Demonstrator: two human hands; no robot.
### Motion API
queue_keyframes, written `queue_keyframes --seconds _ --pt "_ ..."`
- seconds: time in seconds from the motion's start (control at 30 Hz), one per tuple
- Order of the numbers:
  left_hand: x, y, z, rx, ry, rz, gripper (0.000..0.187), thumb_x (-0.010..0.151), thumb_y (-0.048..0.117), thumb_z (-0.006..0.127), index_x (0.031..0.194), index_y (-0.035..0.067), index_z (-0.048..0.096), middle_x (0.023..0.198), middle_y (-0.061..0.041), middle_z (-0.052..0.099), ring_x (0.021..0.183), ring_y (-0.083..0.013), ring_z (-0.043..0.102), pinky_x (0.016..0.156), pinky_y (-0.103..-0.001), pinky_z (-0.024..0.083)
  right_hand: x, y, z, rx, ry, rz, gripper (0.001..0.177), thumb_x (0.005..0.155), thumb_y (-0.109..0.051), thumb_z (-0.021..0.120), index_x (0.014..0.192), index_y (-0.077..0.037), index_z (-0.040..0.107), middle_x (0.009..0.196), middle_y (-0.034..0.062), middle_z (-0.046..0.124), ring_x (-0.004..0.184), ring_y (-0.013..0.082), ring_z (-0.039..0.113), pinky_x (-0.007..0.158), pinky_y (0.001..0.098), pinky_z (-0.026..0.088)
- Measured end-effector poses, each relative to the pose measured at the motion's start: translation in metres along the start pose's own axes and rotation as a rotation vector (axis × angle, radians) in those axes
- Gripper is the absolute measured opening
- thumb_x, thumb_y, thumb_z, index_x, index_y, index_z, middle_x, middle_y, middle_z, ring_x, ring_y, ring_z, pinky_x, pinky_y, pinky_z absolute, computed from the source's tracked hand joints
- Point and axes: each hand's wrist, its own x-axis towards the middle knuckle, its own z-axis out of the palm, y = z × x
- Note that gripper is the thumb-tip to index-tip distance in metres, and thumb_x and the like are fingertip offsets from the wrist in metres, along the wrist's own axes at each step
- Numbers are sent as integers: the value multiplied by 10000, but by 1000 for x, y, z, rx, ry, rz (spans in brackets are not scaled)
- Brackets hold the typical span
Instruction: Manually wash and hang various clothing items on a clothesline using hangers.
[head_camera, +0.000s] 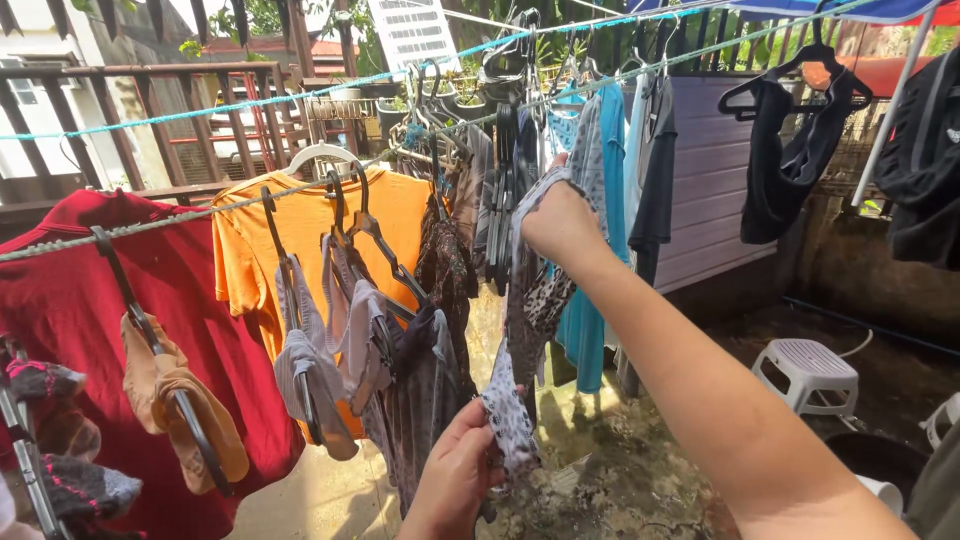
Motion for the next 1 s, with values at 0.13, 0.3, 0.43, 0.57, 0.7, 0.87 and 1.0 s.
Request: queue_keyframes --seconds 0.13,0.3,0.43,0.57,0.7,0.87,1.0 --pt "-21 30 20 13 -1 25 469 943 177 489 1396 151 610 1003 91 693 805 -32 594 636 -247 437 19 39 -3 -2 84 -49 837 871 -218 620 1549 72 224 1114 285 687 1079 443 668 968 480 515" --pt "-30 45 30 -167 -125 144 412 972 277 457 1198 11 675 1055 -30 765 923 -115 703 829 -351 571 -41 69 -48 -13 190 -76 715 867 -180 580 1518 59 406 1021 304 693 1001 437 684 897 481 526" --pt "20 -6 -10 -49 -71 96 303 1071 245 563 1216 19 702 1009 -44 675 875 -113 640 792 -325 537 -146 153 -56 3 277 -86 649 883 -98 565 1504 61 463 1038 279 678 983 381 672 901 429 511" --pt "61 -38 -23 -98 -68 -46 336 1033 264 559 1230 39 712 977 -24 701 803 -118 650 683 -311 556 -272 212 -58 549 316 159 556 977 20 528 1533 -11 512 1061 66 653 923 114 580 822 231 486" --pt "80 -55 -22 -73 -125 -173 346 1015 280 539 1228 58 698 1050 -18 772 879 -117 690 705 -294 533 -379 262 -75 744 316 384 374 1050 10 536 1417 -4 612 1034 40 661 918 107 605 806 243 498" --pt "73 -60 -17 -45 -190 -245 361 1008 299 546 1188 38 718 1088 -42 776 952 -149 714 799 -316 552 -461 268 -121 592 242 425 296 1023 12 569 1298 -11 676 1028 56 680 931 119 631 845 253 519" --pt "51 -36 1 10 -299 -226 374 985 312 556 1156 42 750 1076 -29 774 897 -135 688 780 -298 538 -494 257 -152 286 135 366 338 956 50 561 1241 -19 730 1119 28 696 911 117 589 844 245 499"
